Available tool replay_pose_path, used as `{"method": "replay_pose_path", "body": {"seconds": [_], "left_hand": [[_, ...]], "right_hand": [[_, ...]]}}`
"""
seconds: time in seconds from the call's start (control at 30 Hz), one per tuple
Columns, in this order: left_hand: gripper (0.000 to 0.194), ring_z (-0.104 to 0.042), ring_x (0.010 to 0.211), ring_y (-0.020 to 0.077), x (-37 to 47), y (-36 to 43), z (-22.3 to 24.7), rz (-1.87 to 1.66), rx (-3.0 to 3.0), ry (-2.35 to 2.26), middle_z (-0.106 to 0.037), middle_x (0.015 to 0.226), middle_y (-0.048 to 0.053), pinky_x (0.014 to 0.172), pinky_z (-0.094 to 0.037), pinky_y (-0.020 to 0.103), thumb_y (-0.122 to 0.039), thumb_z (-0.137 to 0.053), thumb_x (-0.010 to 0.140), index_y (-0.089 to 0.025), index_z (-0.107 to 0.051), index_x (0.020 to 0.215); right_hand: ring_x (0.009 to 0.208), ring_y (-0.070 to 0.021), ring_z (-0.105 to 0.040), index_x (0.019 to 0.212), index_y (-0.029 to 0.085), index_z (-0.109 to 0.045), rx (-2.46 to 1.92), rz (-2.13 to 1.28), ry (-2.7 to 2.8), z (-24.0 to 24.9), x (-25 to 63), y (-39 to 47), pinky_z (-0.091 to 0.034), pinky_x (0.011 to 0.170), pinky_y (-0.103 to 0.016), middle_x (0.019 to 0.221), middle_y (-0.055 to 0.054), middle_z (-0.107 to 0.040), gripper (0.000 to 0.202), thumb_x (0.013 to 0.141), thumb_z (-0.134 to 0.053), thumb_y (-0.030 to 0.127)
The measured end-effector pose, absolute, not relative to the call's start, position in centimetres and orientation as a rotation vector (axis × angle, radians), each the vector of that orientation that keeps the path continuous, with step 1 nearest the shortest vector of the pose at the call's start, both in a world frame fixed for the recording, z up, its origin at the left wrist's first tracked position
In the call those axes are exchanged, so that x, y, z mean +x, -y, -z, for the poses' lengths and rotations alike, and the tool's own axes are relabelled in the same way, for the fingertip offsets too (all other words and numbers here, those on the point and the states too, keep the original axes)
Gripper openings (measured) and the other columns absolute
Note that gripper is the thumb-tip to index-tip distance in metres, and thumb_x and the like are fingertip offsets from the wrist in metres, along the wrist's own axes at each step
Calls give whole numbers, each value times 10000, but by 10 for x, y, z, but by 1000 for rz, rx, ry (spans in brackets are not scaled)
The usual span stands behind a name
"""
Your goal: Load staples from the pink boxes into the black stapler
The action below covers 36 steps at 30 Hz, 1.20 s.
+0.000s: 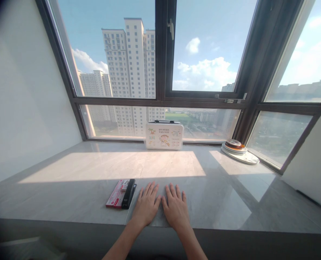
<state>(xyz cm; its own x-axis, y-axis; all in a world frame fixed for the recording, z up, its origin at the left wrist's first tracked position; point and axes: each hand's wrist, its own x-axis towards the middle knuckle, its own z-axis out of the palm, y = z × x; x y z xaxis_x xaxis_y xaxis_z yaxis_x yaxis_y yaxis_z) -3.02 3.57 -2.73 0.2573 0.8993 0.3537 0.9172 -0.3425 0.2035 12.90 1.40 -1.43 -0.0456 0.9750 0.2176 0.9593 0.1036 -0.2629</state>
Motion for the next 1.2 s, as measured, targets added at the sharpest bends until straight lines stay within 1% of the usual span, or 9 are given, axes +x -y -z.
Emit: {"method": "replay_pose_path", "body": {"seconds": [0.2, 0.63, 0.8, 0.93, 1.0, 1.07, 1.1, 1.17, 1.2], "left_hand": [[540, -238, 1502, 272, -30, -35, 26, 622, -2453, 1778, -311, 1622, 19, 1223, -200, 533, -478, -326, 1015, -310, -377, 1525], [544, -244, 1499, 242, -30, -37, 31, 678, -2452, 1764, -321, 1618, 25, 1224, -204, 508, -500, -290, 1021, -301, -386, 1518], [539, -245, 1498, 254, -30, -37, 31, 685, -2456, 1764, -323, 1616, 20, 1222, -196, 521, -488, -302, 1016, -310, -388, 1517], [536, -246, 1497, 259, -30, -38, 32, 657, -2455, 1765, -321, 1617, 17, 1223, -194, 523, -485, -308, 1015, -312, -386, 1517], [534, -244, 1497, 264, -31, -38, 31, 623, -2460, 1767, -314, 1621, 20, 1220, -199, 530, -470, -312, 1017, -312, -376, 1522], [548, -224, 1504, 280, -33, -37, 29, 578, -2485, 1732, -305, 1624, 29, 1219, -199, 538, -448, -350, 1007, -311, -345, 1538], [567, -207, 1508, 293, -33, -36, 28, 555, -2507, 1695, -302, 1625, 34, 1221, -190, 542, -435, -382, 997, -311, -324, 1548], [603, -184, 1513, 313, -34, -34, 28, 511, -2550, 1633, -314, 1619, 40, 1227, -165, 555, -397, -421, 984, -316, -281, 1564], [603, -183, 1513, 317, -35, -32, 28, 500, -2554, 1637, -330, 1612, 37, 1229, -155, 564, -379, -412, 988, -322, -262, 1570]], "right_hand": [[1524, -283, -153, 1552, 323, -347, -1919, -98, 2050, 11, 128, -13, -96, 1206, -495, 1635, -1, -269, 576, 1001, -294, 485], [1524, -285, -156, 1547, 322, -357, -1897, -80, 2042, 14, 128, -14, -104, 1203, -501, 1635, -7, -271, 569, 1006, -290, 485], [1521, -285, -167, 1543, 326, -364, -1889, -70, 2038, 17, 129, -14, -110, 1201, -498, 1631, -5, -284, 565, 1002, -300, 478], [1489, -314, -244, 1500, 310, -440, -1906, -106, 1997, 12, 130, -19, -136, 1186, -524, 1593, -38, -370, 548, 972, -383, 446], [1419, -349, -357, 1430, 257, -532, -1911, -181, 1954, 3, 123, -24, -204, 1155, -542, 1513, -106, -475, 518, 943, -434, 406], [1315, -343, -473, 1375, 213, -576, -1855, -254, 1937, -9, 107, -30, -302, 1108, -500, 1391, -149, -572, 489, 937, -441, 381], [1276, -326, -506, 1381, 204, -565, -1796, -280, 1948, -14, 95, -33, -340, 1085, -463, 1346, -152, -596, 489, 945, -432, 383], [1278, -287, -505, 1461, 233, -467, -1674, -313, 1991, -23, 66, -40, -363, 1075, -403, 1363, -126, -578, 536, 960, -430, 418], [1297, -300, -486, 1492, 232, -416, -1600, -348, 2005, -27, 49, -43, -354, 1083, -425, 1391, -135, -549, 582, 952, -457, 447]]}}
